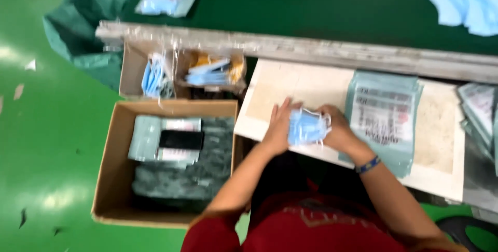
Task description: The person repeatedly picks light blue face masks from a conveyor belt, places them into clear plastic bags, and sets the sealed packages aside. The person works continuously at a table with boxes of supplies and a coworker visible in the background.
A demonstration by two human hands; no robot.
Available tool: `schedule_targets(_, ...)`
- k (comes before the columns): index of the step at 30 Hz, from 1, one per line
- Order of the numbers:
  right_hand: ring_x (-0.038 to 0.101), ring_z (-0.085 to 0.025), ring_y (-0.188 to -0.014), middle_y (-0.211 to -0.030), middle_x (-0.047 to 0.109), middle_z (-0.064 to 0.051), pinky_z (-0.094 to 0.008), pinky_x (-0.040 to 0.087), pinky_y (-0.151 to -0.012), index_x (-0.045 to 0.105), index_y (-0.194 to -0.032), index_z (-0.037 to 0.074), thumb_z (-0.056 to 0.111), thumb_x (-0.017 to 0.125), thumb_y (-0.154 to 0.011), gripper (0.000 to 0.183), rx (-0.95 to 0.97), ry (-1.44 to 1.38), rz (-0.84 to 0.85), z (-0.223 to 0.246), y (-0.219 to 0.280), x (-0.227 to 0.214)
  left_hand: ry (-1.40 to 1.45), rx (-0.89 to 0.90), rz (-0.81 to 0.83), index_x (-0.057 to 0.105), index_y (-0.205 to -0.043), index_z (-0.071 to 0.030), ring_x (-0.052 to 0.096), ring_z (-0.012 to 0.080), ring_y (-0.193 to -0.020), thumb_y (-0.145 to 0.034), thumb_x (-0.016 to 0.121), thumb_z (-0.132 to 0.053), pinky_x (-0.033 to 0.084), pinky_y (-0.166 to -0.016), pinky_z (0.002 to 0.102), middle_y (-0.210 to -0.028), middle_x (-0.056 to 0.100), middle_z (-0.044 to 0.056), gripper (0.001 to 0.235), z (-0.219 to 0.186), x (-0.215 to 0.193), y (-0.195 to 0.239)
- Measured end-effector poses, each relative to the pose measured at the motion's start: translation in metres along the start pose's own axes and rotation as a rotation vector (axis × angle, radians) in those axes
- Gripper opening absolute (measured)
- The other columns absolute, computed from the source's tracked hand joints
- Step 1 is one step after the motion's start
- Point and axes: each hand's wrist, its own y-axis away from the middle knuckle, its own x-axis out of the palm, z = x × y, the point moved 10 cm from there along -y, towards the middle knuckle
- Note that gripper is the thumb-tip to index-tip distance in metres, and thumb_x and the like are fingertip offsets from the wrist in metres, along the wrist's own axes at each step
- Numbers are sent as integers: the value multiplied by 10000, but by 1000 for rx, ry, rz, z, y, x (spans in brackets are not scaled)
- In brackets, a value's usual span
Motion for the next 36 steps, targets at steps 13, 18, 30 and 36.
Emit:
schedule_targets(13, 658, -216, -1098, -1209, 691, -119, -377, 548, -963, 670, -1246, 19, 96, 817, -807, 470, 12, -1001, -326, 16, 36, -9, 1110, 100, 40, 362, -1556, -93, 341, 169, -1522, -792, 869, -504, 264, -1258, 351, -1634, 368, 17, 1005, -55, -33, 31)
schedule_targets(18, 704, -212, -1132, -1223, 756, -94, -374, 551, -991, 747, -1224, 79, 182, 880, -781, 474, -414, -705, -72, 63, 33, -48, 960, -125, 284, 686, -1305, -33, 605, 309, -1321, -871, 840, -408, 476, -1172, 428, -1355, 684, 197, 594, -41, -51, 56)
schedule_targets(30, 457, -404, -1397, -1474, 528, -275, -471, 365, -1183, 582, -1390, -83, 310, 649, -957, 588, 221, 463, -341, -150, -63, 7, 142, -74, -123, 784, -1114, -132, 512, 345, -1393, -880, 749, -264, 232, -1233, 542, -1258, 720, 94, 270, 31, -30, 12)
schedule_targets(36, 467, -454, -1272, -1380, 530, -300, -535, 381, -1031, 590, -1333, -70, 331, 603, -954, 552, 436, 472, -221, -186, -84, 11, 146, -36, -138, 781, -1092, -139, 547, 312, -1364, -874, 749, -269, 254, -1231, 541, -1200, 739, 77, 257, 28, -36, 15)
